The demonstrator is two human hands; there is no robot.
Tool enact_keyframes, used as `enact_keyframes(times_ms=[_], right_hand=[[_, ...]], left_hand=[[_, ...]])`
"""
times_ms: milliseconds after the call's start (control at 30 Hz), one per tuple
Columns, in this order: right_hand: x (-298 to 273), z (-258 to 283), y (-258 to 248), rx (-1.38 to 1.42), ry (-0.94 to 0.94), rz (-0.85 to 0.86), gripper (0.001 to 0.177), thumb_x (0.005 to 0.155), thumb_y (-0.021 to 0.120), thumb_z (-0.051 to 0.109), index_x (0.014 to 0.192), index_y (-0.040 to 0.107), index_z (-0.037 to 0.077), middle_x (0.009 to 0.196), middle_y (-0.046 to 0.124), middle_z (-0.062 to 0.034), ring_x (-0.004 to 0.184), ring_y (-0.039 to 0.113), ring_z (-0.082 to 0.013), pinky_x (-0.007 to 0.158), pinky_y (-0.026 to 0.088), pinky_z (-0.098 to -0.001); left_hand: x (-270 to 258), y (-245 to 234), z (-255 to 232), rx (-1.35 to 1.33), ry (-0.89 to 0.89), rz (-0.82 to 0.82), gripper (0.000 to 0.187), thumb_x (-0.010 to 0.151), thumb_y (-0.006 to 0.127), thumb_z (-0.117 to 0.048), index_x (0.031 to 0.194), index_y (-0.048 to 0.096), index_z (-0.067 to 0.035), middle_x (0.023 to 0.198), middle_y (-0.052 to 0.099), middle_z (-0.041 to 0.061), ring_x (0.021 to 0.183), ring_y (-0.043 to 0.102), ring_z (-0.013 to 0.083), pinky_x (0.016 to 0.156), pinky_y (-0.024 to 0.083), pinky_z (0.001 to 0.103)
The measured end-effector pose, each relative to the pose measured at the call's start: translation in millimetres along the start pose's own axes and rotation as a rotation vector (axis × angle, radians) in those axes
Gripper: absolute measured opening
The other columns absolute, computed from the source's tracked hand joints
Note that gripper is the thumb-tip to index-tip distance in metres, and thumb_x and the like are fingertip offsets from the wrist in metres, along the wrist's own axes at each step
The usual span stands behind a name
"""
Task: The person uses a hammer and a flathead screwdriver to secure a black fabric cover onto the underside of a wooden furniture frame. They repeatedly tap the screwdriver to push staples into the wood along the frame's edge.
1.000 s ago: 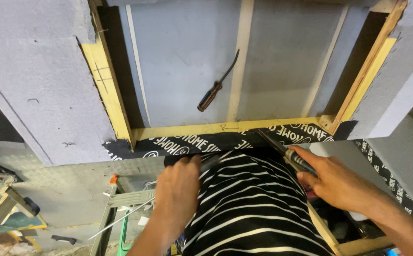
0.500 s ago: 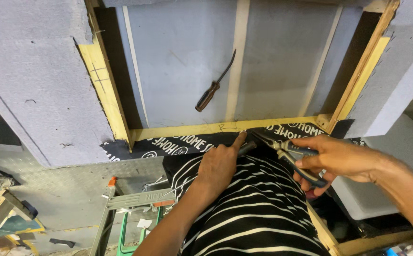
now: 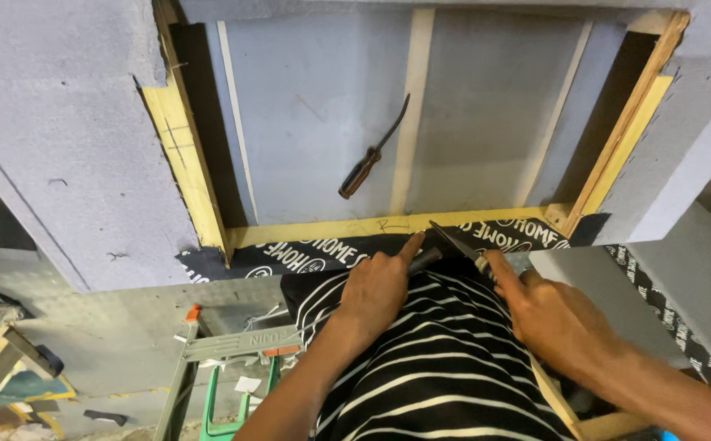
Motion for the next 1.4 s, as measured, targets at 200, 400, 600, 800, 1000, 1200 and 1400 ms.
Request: enact_keyframes(times_ms=[200,400,600,800,1000,1200,1400], right_hand=[[-11.0,-13.0,-7.2,0.667,0.004,-0.218,0.070,0.087,0.058,0.017,0.155,0.040,0.021,0.075,0.075,-0.0084,0.045,0.071,-0.0123,0.042,0.057,-0.0310],[-27.5,3.6,-12.3,0.863,-0.124,0.302,0.064,0.098,0.061,0.032,0.159,0.042,0.029,0.091,0.080,-0.0001,0.078,0.076,-0.0118,0.074,0.058,-0.0337],[-28.4,-4.0,-6.4,0.942,-0.199,0.328,0.069,0.098,0.060,0.028,0.163,0.037,0.030,0.097,0.079,0.0010,0.081,0.075,-0.0121,0.076,0.057,-0.0324],[-8.2,-36.5,3.3,0.717,0.104,0.299,0.053,0.098,0.063,0.022,0.149,0.054,0.025,0.101,0.078,-0.0041,0.081,0.073,-0.0129,0.064,0.060,-0.0264],[11.6,-45.6,-18.2,1.075,0.552,0.550,0.067,0.101,0.056,0.014,0.161,0.027,0.016,0.105,0.077,-0.0180,0.075,0.077,-0.0285,0.063,0.060,-0.0411],[21.1,-45.5,-28.7,1.076,0.483,0.592,0.070,0.101,0.058,0.014,0.161,0.022,0.013,0.098,0.075,-0.0210,0.073,0.077,-0.0311,0.067,0.063,-0.0436],[23.6,-42.1,-17.9,1.260,0.504,0.586,0.062,0.098,0.051,0.013,0.158,0.037,0.013,0.091,0.072,-0.0214,0.069,0.074,-0.0290,0.065,0.067,-0.0460]], left_hand=[[-9.4,-30.2,0.9,-0.736,-0.254,0.073,0.054,0.091,0.063,-0.006,0.144,0.056,-0.014,0.088,0.076,0.005,0.064,0.070,0.0165,0.057,0.060,0.034],[-13.4,-39.9,9.0,-0.873,-0.145,0.189,0.030,0.088,0.078,-0.022,0.113,0.078,-0.005,0.084,0.076,0.002,0.063,0.067,0.0094,0.061,0.056,0.026],[-45.3,-42.4,33.6,-0.775,-0.367,0.131,0.016,0.087,0.072,-0.014,0.101,0.077,-0.007,0.087,0.078,0.002,0.066,0.071,0.0135,0.061,0.062,0.033],[-86.0,-60.8,33.0,0.246,-0.358,0.096,0.036,0.075,0.069,0.005,0.108,0.070,-0.007,0.101,0.071,0.021,0.081,0.072,0.0370,0.070,0.059,0.045],[-20.9,-22.7,-10.7,0.222,-0.049,0.084,0.073,0.080,0.063,0.004,0.150,0.046,-0.007,0.075,0.072,0.017,0.069,0.072,0.0327,0.064,0.059,0.043],[5.9,4.6,-16.2,0.206,0.008,0.039,0.081,0.076,0.066,0.004,0.153,0.042,-0.004,0.075,0.070,0.018,0.067,0.072,0.0318,0.061,0.060,0.041],[5.4,6.3,-10.5,0.166,0.001,0.083,0.082,0.079,0.066,0.005,0.155,0.037,-0.007,0.077,0.072,0.020,0.069,0.073,0.0343,0.065,0.060,0.044]])
Point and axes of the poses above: each hand's wrist, its own x-axis towards the middle knuckle, its own y-axis out of the palm, z = x × y, the point moved 3 cm from there along x, towards the middle knuckle
